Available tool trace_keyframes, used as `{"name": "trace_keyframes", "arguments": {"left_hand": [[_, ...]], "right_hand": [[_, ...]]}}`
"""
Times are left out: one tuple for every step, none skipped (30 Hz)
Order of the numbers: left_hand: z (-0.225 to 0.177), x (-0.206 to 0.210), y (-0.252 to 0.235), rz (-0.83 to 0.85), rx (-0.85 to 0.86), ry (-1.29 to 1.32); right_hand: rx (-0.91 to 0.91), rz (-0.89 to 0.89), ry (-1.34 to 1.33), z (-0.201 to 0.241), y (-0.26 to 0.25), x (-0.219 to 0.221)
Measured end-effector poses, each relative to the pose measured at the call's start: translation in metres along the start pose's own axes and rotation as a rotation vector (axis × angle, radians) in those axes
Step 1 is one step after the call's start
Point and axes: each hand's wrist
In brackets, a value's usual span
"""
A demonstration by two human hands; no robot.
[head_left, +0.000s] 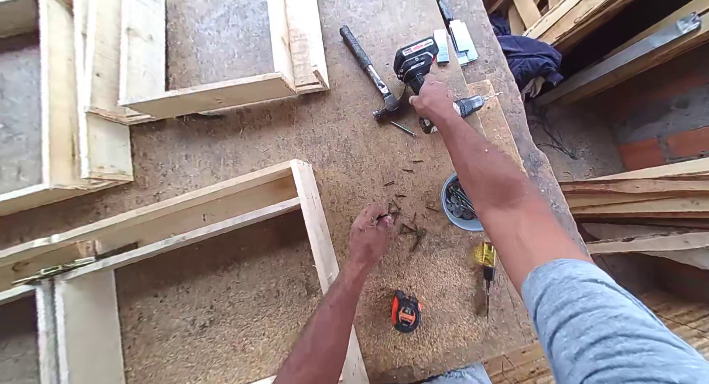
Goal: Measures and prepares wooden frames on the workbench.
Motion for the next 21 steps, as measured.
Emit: {"name": "trace_keyframes", "arguments": {"left_hand": [[0.001,-0.003,0.004,-0.011,-0.006,-0.014],[0.003,-0.007,0.008,-0.011,-0.024,-0.033],[0.005,-0.010,0.013,-0.004,-0.051,-0.043],[0.005,-0.012,0.017,0.014,-0.091,-0.034],[0.003,-0.015,0.021,0.044,-0.147,-0.003],[0.001,-0.019,0.023,0.064,-0.195,0.038],[0.000,-0.021,0.026,0.062,-0.223,0.082],[0.001,-0.021,0.031,0.049,-0.235,0.133],[0.004,-0.020,0.035,0.045,-0.245,0.186],[0.008,-0.019,0.040,0.050,-0.257,0.232],[0.012,-0.017,0.042,0.050,-0.259,0.263],[0.013,-0.017,0.045,0.041,-0.248,0.282],[0.014,-0.015,0.048,0.021,-0.221,0.285],[0.014,-0.014,0.053,0.010,-0.188,0.285],[0.012,-0.014,0.060,-0.002,-0.137,0.285],[0.010,-0.015,0.065,-0.040,-0.048,0.300],[0.005,-0.018,0.073,-0.080,0.036,0.349],[-0.003,-0.020,0.088,-0.076,0.090,0.458],[-0.015,-0.026,0.105,-0.028,0.140,0.646],[-0.025,-0.029,0.125,0.094,0.195,0.916],[-0.031,-0.029,0.144,0.286,0.216,1.266]], "right_hand": [[0.023,0.045,0.036,0.000,-0.012,0.001],[0.031,0.075,0.074,0.002,-0.019,0.001],[0.027,0.101,0.119,0.004,-0.021,0.001],[0.014,0.121,0.156,0.004,-0.018,-0.002],[-0.008,0.135,0.186,0.003,-0.012,-0.007],[-0.034,0.140,0.203,0.001,-0.004,-0.014],[-0.068,0.131,0.203,-0.003,0.004,-0.020],[-0.103,0.121,0.180,-0.006,0.017,-0.027],[-0.133,0.120,0.153,-0.009,0.035,-0.034],[-0.160,0.115,0.124,-0.010,0.061,-0.043],[-0.188,0.099,0.102,-0.010,0.090,-0.052],[-0.219,0.075,0.096,-0.009,0.122,-0.061],[-0.250,0.044,0.099,-0.008,0.155,-0.069],[-0.294,0.011,0.100,-0.008,0.191,-0.074],[-0.353,-0.016,0.096,-0.010,0.229,-0.075],[-0.427,-0.047,0.099,-0.012,0.267,-0.076],[-0.534,-0.071,0.108,-0.017,0.304,-0.074],[-0.693,-0.094,0.108,-0.026,0.340,-0.063],[-0.871,-0.099,0.087,-0.032,0.372,-0.052],[-1.025,-0.087,0.042,-0.035,0.402,-0.037],[-1.126,-0.084,-0.014,-0.035,0.433,-0.019]]}}
Point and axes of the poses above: each hand's wrist, its own y-axis away from the middle knuckle, its own x-axis out of the palm, z = x × y, and after that the axes turned 11 degrees about z, right-handed
